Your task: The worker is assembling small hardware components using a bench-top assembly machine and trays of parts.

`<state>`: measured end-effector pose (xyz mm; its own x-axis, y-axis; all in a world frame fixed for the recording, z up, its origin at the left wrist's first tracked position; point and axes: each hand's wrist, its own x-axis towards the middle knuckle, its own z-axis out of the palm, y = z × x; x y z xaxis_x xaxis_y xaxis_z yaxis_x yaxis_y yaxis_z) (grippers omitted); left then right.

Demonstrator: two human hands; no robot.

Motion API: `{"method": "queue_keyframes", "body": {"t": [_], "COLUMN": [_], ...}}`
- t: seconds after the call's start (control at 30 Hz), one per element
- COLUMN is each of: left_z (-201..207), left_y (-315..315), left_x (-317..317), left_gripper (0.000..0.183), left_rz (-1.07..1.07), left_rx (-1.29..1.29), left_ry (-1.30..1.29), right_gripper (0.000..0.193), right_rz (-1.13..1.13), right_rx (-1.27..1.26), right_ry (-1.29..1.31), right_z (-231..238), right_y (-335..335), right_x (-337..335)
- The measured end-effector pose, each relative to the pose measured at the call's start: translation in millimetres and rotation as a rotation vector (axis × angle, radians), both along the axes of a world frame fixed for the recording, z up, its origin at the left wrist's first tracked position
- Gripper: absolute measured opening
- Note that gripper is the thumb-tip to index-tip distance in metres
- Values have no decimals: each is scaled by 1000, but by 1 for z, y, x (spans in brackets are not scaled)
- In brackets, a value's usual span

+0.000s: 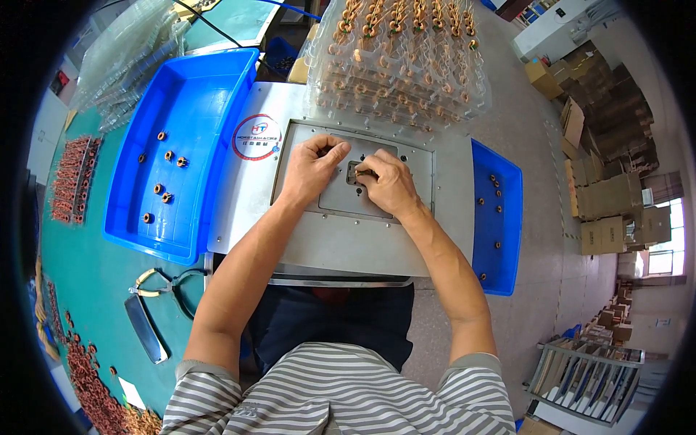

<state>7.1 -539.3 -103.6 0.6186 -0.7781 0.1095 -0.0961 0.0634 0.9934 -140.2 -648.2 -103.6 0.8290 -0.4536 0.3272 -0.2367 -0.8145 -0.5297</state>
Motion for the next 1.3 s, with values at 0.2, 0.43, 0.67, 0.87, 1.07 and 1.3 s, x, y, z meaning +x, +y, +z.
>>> {"method": "queue_keyframes", "body": {"t": [0.2,0.43,0.67,0.87,1.07,1.3], "left_z": [3,15,10,6,3,8], "left_y": [1,8,4,-2,-3,-2], "left_x": [1,-1,1,-2,-3,-2], "left_gripper": [26,35,25,23,24,27], "left_rz": [-19,-344,-404,-388,-369,-388], "left_rx": [-20,-2,-17,-29,-13,-8], "left_ry": [47,556,524,453,359,429], "right_gripper": [12,23,26,27,24,25], "right_rz": [31,-69,56,3,-69,-20], "right_rx": [-169,285,45,402,697,786], "right_ry": [-78,-475,-430,-492,-380,-413], "right_z": [5,31,23,14,8,11], "right_y": [3,24,16,16,8,10], "right_x": [-5,-2,1,1,-7,-9]}}
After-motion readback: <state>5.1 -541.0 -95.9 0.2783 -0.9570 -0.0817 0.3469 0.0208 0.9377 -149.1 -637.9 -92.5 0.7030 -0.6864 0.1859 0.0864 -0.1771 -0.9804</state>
